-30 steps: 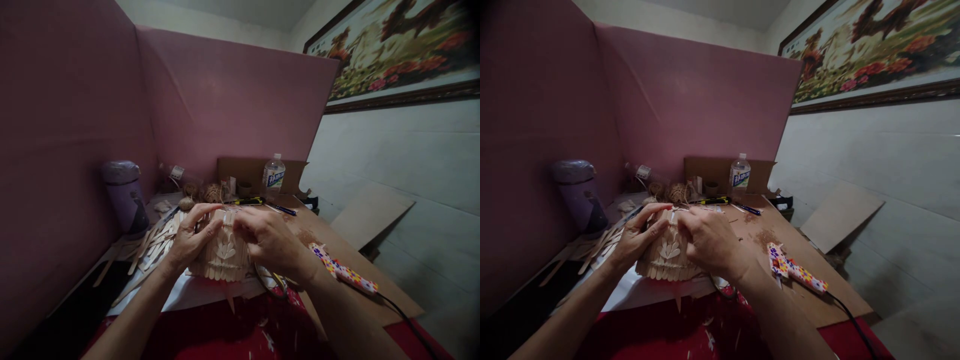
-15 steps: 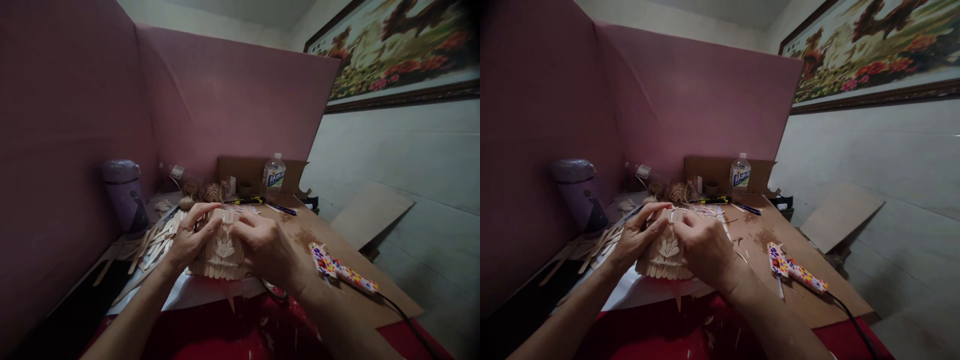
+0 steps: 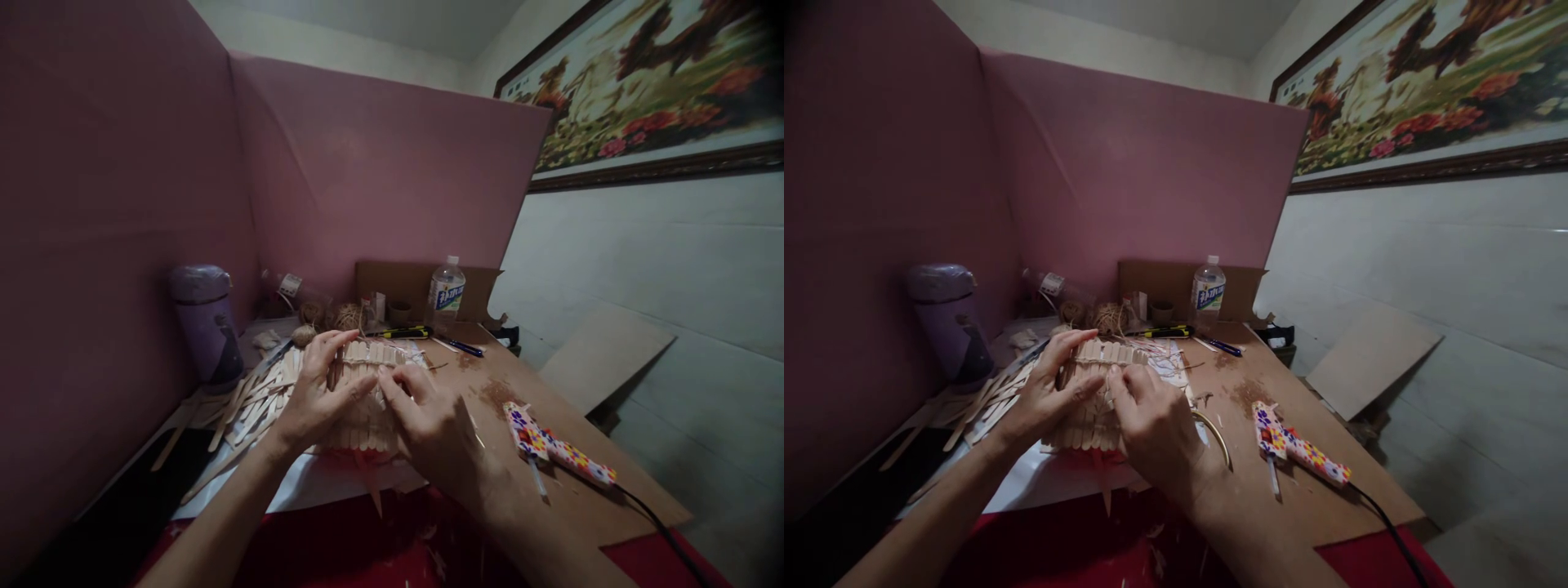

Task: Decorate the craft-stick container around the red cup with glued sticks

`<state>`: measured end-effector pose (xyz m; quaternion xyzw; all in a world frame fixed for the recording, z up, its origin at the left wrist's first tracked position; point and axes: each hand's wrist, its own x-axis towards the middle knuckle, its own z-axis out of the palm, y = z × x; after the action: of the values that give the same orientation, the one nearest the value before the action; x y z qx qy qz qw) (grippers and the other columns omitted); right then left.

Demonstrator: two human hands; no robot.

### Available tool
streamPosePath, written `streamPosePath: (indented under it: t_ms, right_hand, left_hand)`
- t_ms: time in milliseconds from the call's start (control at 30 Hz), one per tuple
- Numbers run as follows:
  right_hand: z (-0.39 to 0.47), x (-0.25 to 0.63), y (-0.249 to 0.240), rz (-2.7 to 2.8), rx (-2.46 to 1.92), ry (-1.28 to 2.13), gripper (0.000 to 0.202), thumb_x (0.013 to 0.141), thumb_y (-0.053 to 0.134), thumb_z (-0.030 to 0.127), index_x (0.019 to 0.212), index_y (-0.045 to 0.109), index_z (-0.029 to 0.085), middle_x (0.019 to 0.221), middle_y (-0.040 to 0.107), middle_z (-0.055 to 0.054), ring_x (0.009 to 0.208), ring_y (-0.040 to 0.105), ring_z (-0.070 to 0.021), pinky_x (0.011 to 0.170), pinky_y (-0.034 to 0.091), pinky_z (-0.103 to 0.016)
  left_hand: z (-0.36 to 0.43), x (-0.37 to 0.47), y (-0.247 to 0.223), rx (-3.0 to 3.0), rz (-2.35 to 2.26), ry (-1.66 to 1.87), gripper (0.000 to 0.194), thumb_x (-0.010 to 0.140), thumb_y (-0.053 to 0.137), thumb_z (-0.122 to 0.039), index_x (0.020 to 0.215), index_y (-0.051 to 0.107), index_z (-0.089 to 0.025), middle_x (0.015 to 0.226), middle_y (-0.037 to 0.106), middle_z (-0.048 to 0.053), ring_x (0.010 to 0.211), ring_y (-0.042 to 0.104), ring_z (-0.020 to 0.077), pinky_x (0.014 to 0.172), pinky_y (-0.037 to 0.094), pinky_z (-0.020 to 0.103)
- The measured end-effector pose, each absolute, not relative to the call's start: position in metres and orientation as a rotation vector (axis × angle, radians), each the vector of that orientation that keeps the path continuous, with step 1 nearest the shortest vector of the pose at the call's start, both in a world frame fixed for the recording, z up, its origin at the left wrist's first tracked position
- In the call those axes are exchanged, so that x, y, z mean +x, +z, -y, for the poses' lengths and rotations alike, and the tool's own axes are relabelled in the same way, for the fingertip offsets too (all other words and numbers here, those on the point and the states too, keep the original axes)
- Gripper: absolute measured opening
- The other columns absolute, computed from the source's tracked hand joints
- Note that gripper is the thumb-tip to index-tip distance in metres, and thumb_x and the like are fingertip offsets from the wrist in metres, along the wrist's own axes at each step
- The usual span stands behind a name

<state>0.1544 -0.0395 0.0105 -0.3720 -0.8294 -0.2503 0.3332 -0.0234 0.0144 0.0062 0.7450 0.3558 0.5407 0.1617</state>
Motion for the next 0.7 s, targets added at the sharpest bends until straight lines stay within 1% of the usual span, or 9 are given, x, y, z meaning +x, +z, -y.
streamPosePath:
  t_ms: [67,133,267,333,400,533,700]
  right_hand:
    - [0.039,0.154,0.008,2.159,-0.971,-0.611,0.036,0.087,0.042,0.011,0.118,0.059,0.003,0.094,0.063,-0.017,0.086,0.058,-0.0270,0.061,0.052,-0.034]
    - [0.038,0.152,0.006,2.136,-0.961,-0.490,0.038,0.087,0.044,0.013,0.121,0.058,0.005,0.097,0.061,-0.017,0.088,0.058,-0.0273,0.064,0.053,-0.035]
    - [0.034,0.150,0.002,2.010,-0.916,-0.155,0.038,0.087,0.044,0.011,0.121,0.060,0.010,0.101,0.058,-0.014,0.092,0.058,-0.0229,0.076,0.053,-0.035]
    - [0.034,0.150,0.000,1.926,-0.874,-0.054,0.039,0.087,0.042,0.007,0.121,0.060,0.012,0.101,0.058,-0.013,0.092,0.058,-0.0206,0.078,0.052,-0.033]
    - [0.034,0.150,-0.003,1.890,-0.831,-0.062,0.040,0.085,0.043,0.005,0.120,0.060,0.012,0.100,0.058,-0.012,0.090,0.058,-0.0200,0.075,0.052,-0.032]
    - [0.035,0.152,-0.009,1.956,-0.788,-0.241,0.041,0.081,0.049,0.005,0.120,0.060,0.011,0.099,0.058,-0.013,0.086,0.057,-0.0216,0.068,0.051,-0.032]
    - [0.034,0.153,-0.012,1.994,-0.786,-0.375,0.044,0.080,0.048,0.004,0.122,0.058,0.010,0.096,0.058,-0.013,0.086,0.056,-0.0230,0.066,0.052,-0.033]
  left_hand:
    - [-0.013,-0.023,0.007,2.097,-1.063,1.506,0.045,0.073,0.066,-0.039,0.113,0.056,-0.021,0.116,0.054,0.007,0.111,0.049,0.0241,0.097,0.037,0.036]
    - [-0.013,-0.023,0.007,2.045,-1.095,1.455,0.044,0.073,0.065,-0.040,0.111,0.054,-0.020,0.112,0.055,0.007,0.106,0.051,0.0236,0.093,0.040,0.036]
    - [-0.014,-0.023,0.008,1.972,-1.165,1.408,0.046,0.072,0.064,-0.041,0.110,0.051,-0.019,0.108,0.055,0.007,0.102,0.053,0.0244,0.090,0.041,0.038]
    - [-0.014,-0.023,0.008,1.968,-1.182,1.413,0.046,0.071,0.063,-0.040,0.110,0.051,-0.018,0.108,0.055,0.007,0.102,0.053,0.0249,0.090,0.041,0.039]
    - [-0.014,-0.022,0.008,1.973,-1.173,1.418,0.046,0.071,0.064,-0.040,0.109,0.052,-0.019,0.109,0.054,0.007,0.102,0.052,0.0250,0.090,0.040,0.039]
    - [-0.013,-0.022,0.008,1.994,-1.133,1.434,0.044,0.071,0.064,-0.039,0.109,0.052,-0.020,0.110,0.054,0.007,0.103,0.052,0.0245,0.091,0.040,0.038]
    - [-0.012,-0.024,0.007,2.032,-1.054,1.409,0.038,0.080,0.055,-0.039,0.113,0.053,-0.020,0.113,0.053,0.006,0.106,0.051,0.0234,0.094,0.039,0.038]
